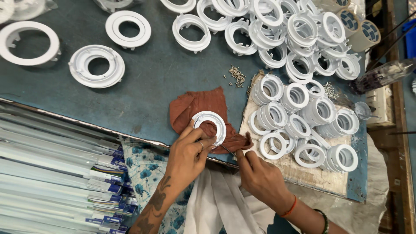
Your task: The person assembles white plastic rings by inserting screws and tightening them with a green power drill. The person also uses a red screwdriver to adjust the rings and places the finished units on the table.
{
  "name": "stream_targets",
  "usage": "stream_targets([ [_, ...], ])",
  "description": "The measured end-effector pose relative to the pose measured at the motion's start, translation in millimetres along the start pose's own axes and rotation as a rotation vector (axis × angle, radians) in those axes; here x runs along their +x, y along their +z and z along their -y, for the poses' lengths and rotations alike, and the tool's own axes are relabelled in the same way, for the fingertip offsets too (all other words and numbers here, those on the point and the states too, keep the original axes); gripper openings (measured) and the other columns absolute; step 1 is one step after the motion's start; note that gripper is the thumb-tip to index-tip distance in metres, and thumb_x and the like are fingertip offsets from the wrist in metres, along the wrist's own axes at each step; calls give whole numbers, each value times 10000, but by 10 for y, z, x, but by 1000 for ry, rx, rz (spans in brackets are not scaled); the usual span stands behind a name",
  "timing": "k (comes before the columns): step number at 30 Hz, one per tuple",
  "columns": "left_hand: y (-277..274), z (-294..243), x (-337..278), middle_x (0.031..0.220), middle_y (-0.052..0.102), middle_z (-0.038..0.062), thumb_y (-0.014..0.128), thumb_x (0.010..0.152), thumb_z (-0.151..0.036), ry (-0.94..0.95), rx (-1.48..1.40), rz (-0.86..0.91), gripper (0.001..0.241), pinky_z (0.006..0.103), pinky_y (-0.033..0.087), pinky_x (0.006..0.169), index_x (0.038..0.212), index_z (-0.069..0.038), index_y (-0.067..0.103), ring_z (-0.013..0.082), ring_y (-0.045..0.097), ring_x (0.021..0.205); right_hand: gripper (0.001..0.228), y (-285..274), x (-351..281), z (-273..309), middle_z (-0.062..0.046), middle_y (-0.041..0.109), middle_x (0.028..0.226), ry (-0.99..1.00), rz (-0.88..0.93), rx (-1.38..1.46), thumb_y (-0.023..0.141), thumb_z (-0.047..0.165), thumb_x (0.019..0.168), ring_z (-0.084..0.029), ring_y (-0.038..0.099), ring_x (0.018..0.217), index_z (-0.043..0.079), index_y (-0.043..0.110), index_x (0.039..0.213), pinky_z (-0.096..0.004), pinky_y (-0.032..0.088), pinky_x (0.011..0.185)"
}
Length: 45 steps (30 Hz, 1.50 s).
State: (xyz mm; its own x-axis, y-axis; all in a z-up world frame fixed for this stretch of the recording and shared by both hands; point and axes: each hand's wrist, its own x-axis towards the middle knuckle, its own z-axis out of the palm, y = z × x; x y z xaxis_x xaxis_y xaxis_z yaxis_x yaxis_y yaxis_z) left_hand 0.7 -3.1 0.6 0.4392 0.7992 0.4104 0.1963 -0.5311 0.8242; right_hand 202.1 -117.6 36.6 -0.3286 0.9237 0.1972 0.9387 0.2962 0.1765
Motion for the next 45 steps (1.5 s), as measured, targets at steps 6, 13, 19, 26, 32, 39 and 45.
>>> stream_targets([
  [6,-1,11,5,845,629,100,705,840,-11,-29,5,27,219,481,383,1200,1033,-42,802,324,674,939,253,38,-21,97,-78,628,932,87,-152,151,692,56,862,-170,610,674,0,661,1107,-293,510,550],
  [13,13,3,10,816,632,87,722,841,-30,-17,12,10,179,486,389,1199,1004,-40,797,310,673,929,591,145,-117,-40,-73,666,981,-173,-164,-56,693,-15,758,-137,599,689,-32,648,1346,-278,528,593],
  [19,5,7,0,775,600,105,694,816,22,-24,10,11,204,484,402,1210,983,-28,799,325,654,843,472,207,-172,38,-29,500,777,264,-39,654,624,50,922,-100,452,614,19,683,1390,-275,407,528],
  [26,-1,-2,4,769,599,112,674,802,56,1,17,8,222,487,403,1204,972,-17,798,323,649,811,359,196,-30,-298,8,552,732,1067,337,1832,561,151,1011,-27,276,420,-8,718,1292,-220,187,365],
  [32,-6,-2,-1,824,630,101,729,806,-4,59,-2,-39,184,481,412,1188,979,-22,791,318,654,876,310,8,81,-210,0,644,745,536,229,1209,628,205,1026,-65,551,658,31,750,1252,-250,468,576],
  [39,12,-30,-63,1061,675,113,744,801,-17,73,30,-76,226,507,381,1171,1026,2,758,326,617,1132,358,-438,109,-190,-118,570,780,540,129,744,662,92,864,-229,505,555,81,728,1216,-368,419,552],
  [45,67,-3,-102,1044,696,63,732,807,-3,139,102,-138,193,550,329,1219,985,-48,794,288,629,1182,334,-372,275,-175,-107,636,1054,552,-43,683,615,56,915,-240,630,628,99,683,1238,-389,502,577],
])
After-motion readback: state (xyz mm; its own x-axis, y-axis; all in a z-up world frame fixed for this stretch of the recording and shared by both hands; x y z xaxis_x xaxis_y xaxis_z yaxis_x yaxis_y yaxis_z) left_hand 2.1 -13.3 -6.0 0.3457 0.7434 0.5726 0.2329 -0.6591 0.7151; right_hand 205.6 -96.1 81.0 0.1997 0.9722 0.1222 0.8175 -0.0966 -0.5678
